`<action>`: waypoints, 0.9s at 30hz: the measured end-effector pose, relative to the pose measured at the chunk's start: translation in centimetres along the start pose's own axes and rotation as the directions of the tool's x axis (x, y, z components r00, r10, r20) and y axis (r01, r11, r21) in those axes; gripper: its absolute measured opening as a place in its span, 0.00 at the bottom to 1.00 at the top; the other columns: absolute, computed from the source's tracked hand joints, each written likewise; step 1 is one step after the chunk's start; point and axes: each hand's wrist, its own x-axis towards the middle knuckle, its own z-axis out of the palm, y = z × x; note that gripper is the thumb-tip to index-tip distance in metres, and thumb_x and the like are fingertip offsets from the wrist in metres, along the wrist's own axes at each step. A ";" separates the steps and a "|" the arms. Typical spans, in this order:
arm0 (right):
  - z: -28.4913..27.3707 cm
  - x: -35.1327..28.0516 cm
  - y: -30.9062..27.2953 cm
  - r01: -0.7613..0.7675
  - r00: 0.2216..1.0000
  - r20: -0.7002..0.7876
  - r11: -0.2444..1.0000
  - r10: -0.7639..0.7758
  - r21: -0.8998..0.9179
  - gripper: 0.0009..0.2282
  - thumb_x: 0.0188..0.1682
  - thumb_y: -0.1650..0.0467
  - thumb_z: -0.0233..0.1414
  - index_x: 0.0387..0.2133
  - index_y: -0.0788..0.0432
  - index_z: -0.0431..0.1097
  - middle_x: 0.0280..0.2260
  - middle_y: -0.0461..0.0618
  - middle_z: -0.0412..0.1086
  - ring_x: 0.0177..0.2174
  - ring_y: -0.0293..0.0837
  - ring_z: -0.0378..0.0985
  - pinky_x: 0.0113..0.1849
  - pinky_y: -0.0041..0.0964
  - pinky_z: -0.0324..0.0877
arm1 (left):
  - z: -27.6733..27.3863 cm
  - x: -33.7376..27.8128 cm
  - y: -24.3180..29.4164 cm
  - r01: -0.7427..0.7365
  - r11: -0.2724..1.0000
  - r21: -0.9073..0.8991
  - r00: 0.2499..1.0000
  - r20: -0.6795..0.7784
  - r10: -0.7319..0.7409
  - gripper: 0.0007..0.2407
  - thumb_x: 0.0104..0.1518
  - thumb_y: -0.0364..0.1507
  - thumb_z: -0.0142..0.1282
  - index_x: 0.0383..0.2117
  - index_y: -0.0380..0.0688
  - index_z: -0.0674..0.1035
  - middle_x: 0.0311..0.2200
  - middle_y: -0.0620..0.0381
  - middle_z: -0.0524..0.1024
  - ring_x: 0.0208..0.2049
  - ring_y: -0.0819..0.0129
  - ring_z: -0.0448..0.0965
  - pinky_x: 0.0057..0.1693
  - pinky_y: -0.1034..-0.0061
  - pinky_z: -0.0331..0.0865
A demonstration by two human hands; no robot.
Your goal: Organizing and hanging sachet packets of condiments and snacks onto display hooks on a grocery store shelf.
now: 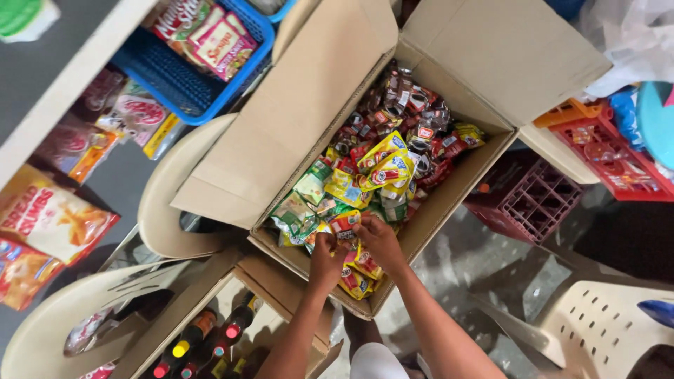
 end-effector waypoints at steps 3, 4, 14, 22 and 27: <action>1.3 -2.0 -3.1 0.048 0.998 -0.033 0.997 -0.050 -0.065 0.10 0.54 0.69 0.54 0.45 0.63 0.72 0.37 0.40 0.75 0.36 0.32 0.73 0.38 0.28 0.69 | -1.2 -1.3 3.5 0.053 0.972 -0.227 0.996 0.082 -0.035 0.18 0.54 0.26 0.61 0.49 0.39 0.69 0.37 0.53 0.81 0.38 0.74 0.81 0.46 0.74 0.74; 1.3 -2.3 -3.1 0.055 0.998 -0.024 0.996 -0.057 -0.071 0.10 0.54 0.69 0.54 0.45 0.63 0.72 0.37 0.40 0.75 0.36 0.32 0.73 0.38 0.28 0.69 | -1.6 -1.8 3.8 0.045 0.971 -0.233 0.997 0.072 -0.029 0.18 0.54 0.26 0.61 0.49 0.39 0.69 0.37 0.53 0.81 0.38 0.74 0.81 0.46 0.74 0.74; 7.0 -10.6 -9.0 0.143 0.986 0.096 0.984 -0.133 -0.102 0.10 0.54 0.70 0.54 0.43 0.65 0.73 0.37 0.44 0.77 0.37 0.33 0.75 0.41 0.29 0.70 | -7.8 -7.9 6.7 -0.007 0.927 -0.376 1.000 0.020 0.015 0.08 0.62 0.30 0.57 0.39 0.37 0.82 0.29 0.62 0.80 0.30 0.78 0.72 0.39 0.78 0.68; 11.9 -15.4 -8.8 0.282 0.949 0.156 0.959 -0.276 -0.018 0.09 0.53 0.72 0.56 0.42 0.67 0.73 0.36 0.44 0.76 0.35 0.32 0.75 0.38 0.27 0.70 | -15.5 -15.7 10.4 -0.107 0.957 -0.270 0.994 -0.055 0.096 0.06 0.62 0.27 0.55 0.38 0.38 0.81 0.27 0.62 0.81 0.31 0.80 0.76 0.41 0.79 0.72; 19.5 -20.9 -12.7 0.376 0.900 0.290 0.917 -0.326 -0.134 0.07 0.51 0.73 0.55 0.39 0.65 0.72 0.33 0.41 0.76 0.34 0.29 0.76 0.37 0.26 0.72 | -20.0 -19.3 9.0 -0.263 0.767 -0.585 0.954 -0.040 0.297 0.09 0.63 0.22 0.54 0.47 0.37 0.76 0.38 0.59 0.80 0.39 0.77 0.77 0.46 0.78 0.72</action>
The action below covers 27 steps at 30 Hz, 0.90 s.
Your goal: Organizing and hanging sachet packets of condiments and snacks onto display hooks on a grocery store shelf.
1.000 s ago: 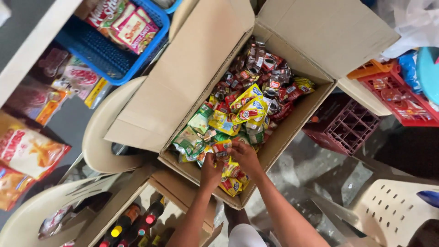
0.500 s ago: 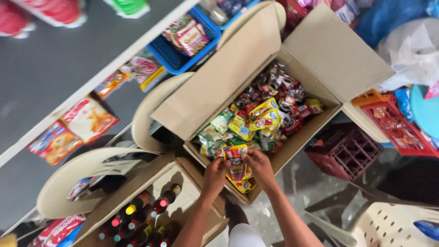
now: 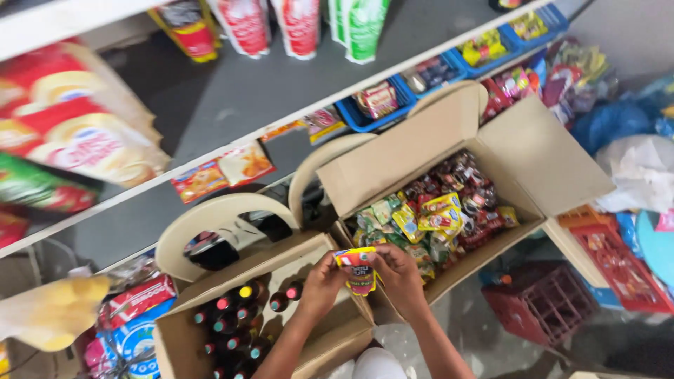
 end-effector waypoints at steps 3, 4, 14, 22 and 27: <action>4.1 -0.5 -2.0 0.108 0.994 0.051 0.955 -0.097 -0.276 0.06 0.50 0.73 0.58 0.37 0.65 0.75 0.29 0.42 0.75 0.30 0.30 0.73 0.34 0.27 0.71 | -1.8 -2.5 5.6 -0.030 0.999 0.019 0.999 -0.036 0.031 0.12 0.60 0.22 0.58 0.50 0.38 0.75 0.39 0.59 0.80 0.41 0.76 0.79 0.49 0.76 0.74; 5.6 -0.5 -2.9 0.130 0.991 0.075 0.952 -0.113 -0.277 0.06 0.50 0.73 0.58 0.37 0.65 0.75 0.29 0.42 0.75 0.30 0.30 0.73 0.34 0.27 0.71 | -2.4 -3.2 7.5 -0.056 0.998 0.021 0.997 -0.050 0.057 0.12 0.60 0.22 0.58 0.50 0.38 0.75 0.39 0.59 0.80 0.41 0.76 0.79 0.49 0.76 0.74; 21.3 -3.2 -10.6 0.298 0.881 0.416 0.948 -0.226 -0.116 0.05 0.50 0.74 0.60 0.37 0.64 0.74 0.29 0.42 0.73 0.30 0.29 0.72 0.33 0.27 0.70 | -9.6 -13.9 20.8 -0.275 0.940 0.202 0.902 -0.285 0.325 0.12 0.57 0.24 0.65 0.46 0.36 0.79 0.36 0.57 0.81 0.37 0.79 0.77 0.44 0.79 0.75; 33.9 -6.6 -15.9 0.470 0.725 0.585 0.882 -0.364 -0.034 0.04 0.52 0.75 0.56 0.39 0.65 0.72 0.31 0.42 0.74 0.32 0.29 0.74 0.36 0.26 0.72 | -13.4 -22.2 32.9 -0.255 0.820 0.512 0.728 -0.456 0.512 0.10 0.56 0.26 0.66 0.42 0.36 0.83 0.31 0.61 0.83 0.30 0.82 0.74 0.36 0.82 0.70; 40.4 -8.0 -18.4 0.487 0.649 0.625 0.868 -0.434 0.098 0.04 0.54 0.76 0.56 0.40 0.66 0.72 0.33 0.43 0.74 0.34 0.29 0.74 0.37 0.27 0.72 | -15.5 -25.9 38.2 -0.313 0.738 0.597 0.650 -0.432 0.625 0.09 0.58 0.28 0.63 0.40 0.36 0.85 0.31 0.61 0.84 0.31 0.84 0.79 0.38 0.85 0.74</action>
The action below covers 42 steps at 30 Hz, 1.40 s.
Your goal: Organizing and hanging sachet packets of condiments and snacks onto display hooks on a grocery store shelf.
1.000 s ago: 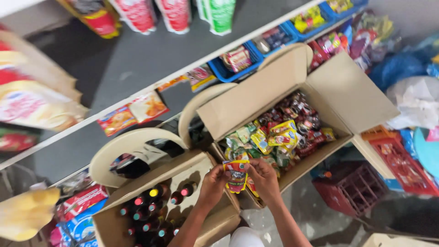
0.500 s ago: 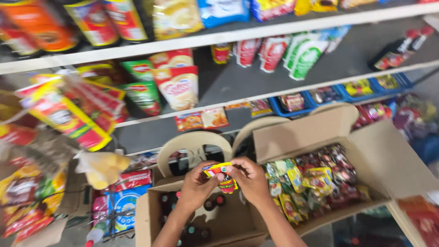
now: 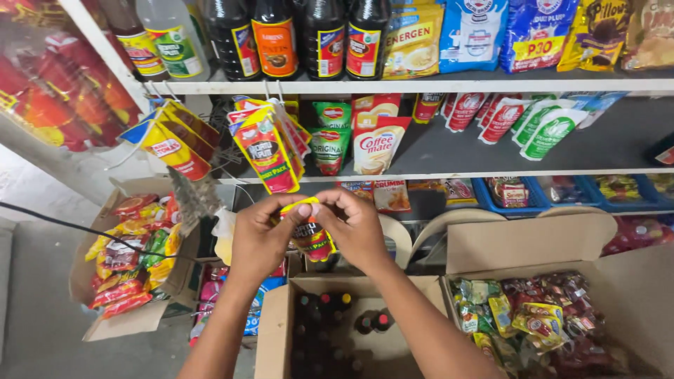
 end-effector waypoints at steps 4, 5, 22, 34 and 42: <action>3.7 2.4 -2.4 0.045 0.999 0.017 0.991 -0.048 0.128 0.05 0.54 0.76 0.55 0.41 0.66 0.71 0.36 0.44 0.75 0.37 0.29 0.75 0.41 0.26 0.72 | -3.2 1.0 2.1 -0.030 0.998 0.047 0.997 -0.071 0.034 0.08 0.58 0.28 0.63 0.39 0.36 0.85 0.28 0.61 0.84 0.29 0.84 0.79 0.36 0.85 0.73; 4.4 3.0 -2.7 0.035 0.999 0.003 0.993 -0.035 0.115 0.05 0.54 0.76 0.55 0.41 0.67 0.72 0.35 0.44 0.75 0.36 0.30 0.75 0.39 0.26 0.72 | -3.8 1.3 2.5 -0.051 0.998 0.038 0.995 -0.085 0.055 0.08 0.59 0.28 0.62 0.39 0.36 0.85 0.28 0.61 0.84 0.29 0.84 0.79 0.36 0.85 0.73; 7.8 6.6 -6.1 0.102 0.977 -0.200 0.985 -0.072 0.142 0.04 0.55 0.76 0.55 0.40 0.68 0.73 0.35 0.45 0.76 0.35 0.29 0.74 0.38 0.24 0.70 | -6.1 4.9 5.6 -0.223 0.975 0.021 0.964 -0.141 0.224 0.06 0.61 0.26 0.61 0.36 0.35 0.85 0.26 0.58 0.83 0.27 0.83 0.79 0.34 0.85 0.72; 8.4 7.1 -6.3 0.061 0.967 -0.252 0.992 -0.032 0.107 0.05 0.54 0.76 0.56 0.39 0.68 0.74 0.34 0.45 0.76 0.34 0.30 0.76 0.38 0.24 0.71 | -6.3 6.2 4.5 -0.261 0.965 -0.020 0.957 -0.133 0.256 0.06 0.61 0.25 0.61 0.36 0.33 0.84 0.25 0.56 0.84 0.27 0.82 0.82 0.35 0.85 0.74; 8.2 7.4 -4.6 0.039 0.968 -0.251 0.991 -0.006 0.126 0.05 0.54 0.76 0.56 0.39 0.68 0.74 0.34 0.46 0.76 0.34 0.30 0.75 0.37 0.24 0.71 | -6.3 6.7 3.7 -0.231 0.973 0.002 0.965 -0.129 0.230 0.06 0.59 0.25 0.61 0.35 0.34 0.84 0.27 0.54 0.85 0.28 0.81 0.84 0.36 0.83 0.75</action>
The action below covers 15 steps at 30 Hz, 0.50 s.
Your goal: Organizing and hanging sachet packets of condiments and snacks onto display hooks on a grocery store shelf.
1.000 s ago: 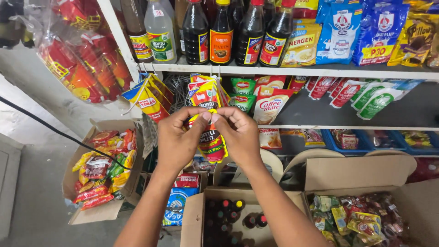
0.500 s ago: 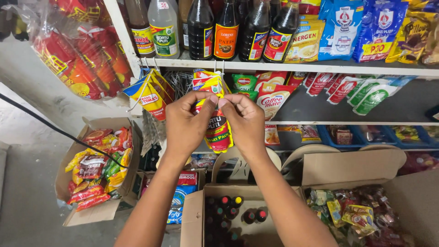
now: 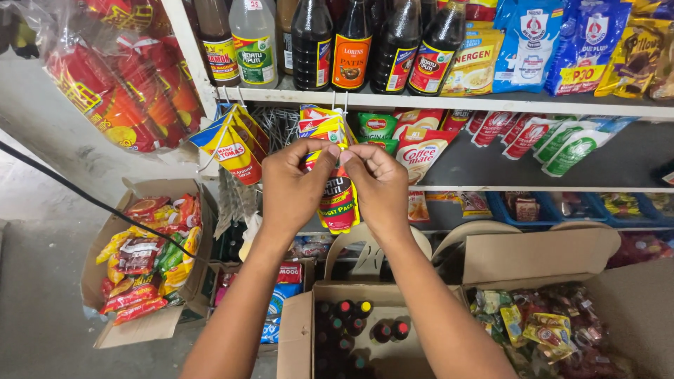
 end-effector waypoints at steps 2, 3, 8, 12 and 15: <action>-0.1 0.3 0.9 -0.002 1.000 -0.008 1.000 0.002 -0.008 0.05 0.54 0.76 0.56 0.39 0.68 0.73 0.34 0.46 0.76 0.34 0.30 0.75 0.38 0.24 0.71 | 0.0 0.2 -1.1 -0.034 0.999 0.023 0.999 -0.004 0.034 0.06 0.59 0.25 0.61 0.35 0.34 0.84 0.27 0.54 0.85 0.28 0.81 0.83 0.36 0.83 0.75; -0.2 0.5 1.3 -0.004 1.000 -0.017 1.000 0.004 -0.017 0.05 0.54 0.76 0.56 0.39 0.68 0.73 0.34 0.46 0.76 0.34 0.30 0.76 0.38 0.24 0.71 | 0.0 0.3 -1.6 -0.067 0.997 0.045 0.998 -0.005 0.067 0.06 0.59 0.25 0.61 0.36 0.34 0.85 0.28 0.54 0.85 0.28 0.80 0.82 0.36 0.83 0.74; -0.6 1.7 3.6 0.007 1.000 -0.009 1.000 -0.007 -0.018 0.05 0.53 0.76 0.55 0.40 0.68 0.73 0.36 0.47 0.77 0.36 0.30 0.77 0.40 0.24 0.71 | 0.4 1.1 -3.0 0.034 0.999 0.039 0.999 -0.020 -0.033 0.06 0.58 0.26 0.62 0.35 0.35 0.85 0.24 0.57 0.84 0.24 0.84 0.77 0.31 0.85 0.69; -0.8 2.8 5.3 0.014 1.000 -0.017 1.000 -0.014 -0.026 0.06 0.54 0.76 0.54 0.40 0.69 0.73 0.37 0.49 0.78 0.37 0.31 0.77 0.40 0.25 0.72 | 0.8 1.7 -4.4 -0.001 1.000 0.019 0.998 -0.065 0.002 0.06 0.58 0.27 0.64 0.34 0.36 0.84 0.23 0.60 0.82 0.22 0.87 0.71 0.30 0.86 0.66; -0.8 3.5 6.1 0.002 1.000 -0.020 0.999 -0.003 -0.033 0.06 0.55 0.75 0.53 0.41 0.68 0.73 0.37 0.49 0.78 0.37 0.30 0.76 0.39 0.25 0.71 | 1.0 2.2 -4.9 0.062 0.995 0.073 0.994 -0.099 -0.055 0.07 0.56 0.28 0.66 0.35 0.36 0.84 0.21 0.59 0.80 0.20 0.85 0.66 0.27 0.84 0.61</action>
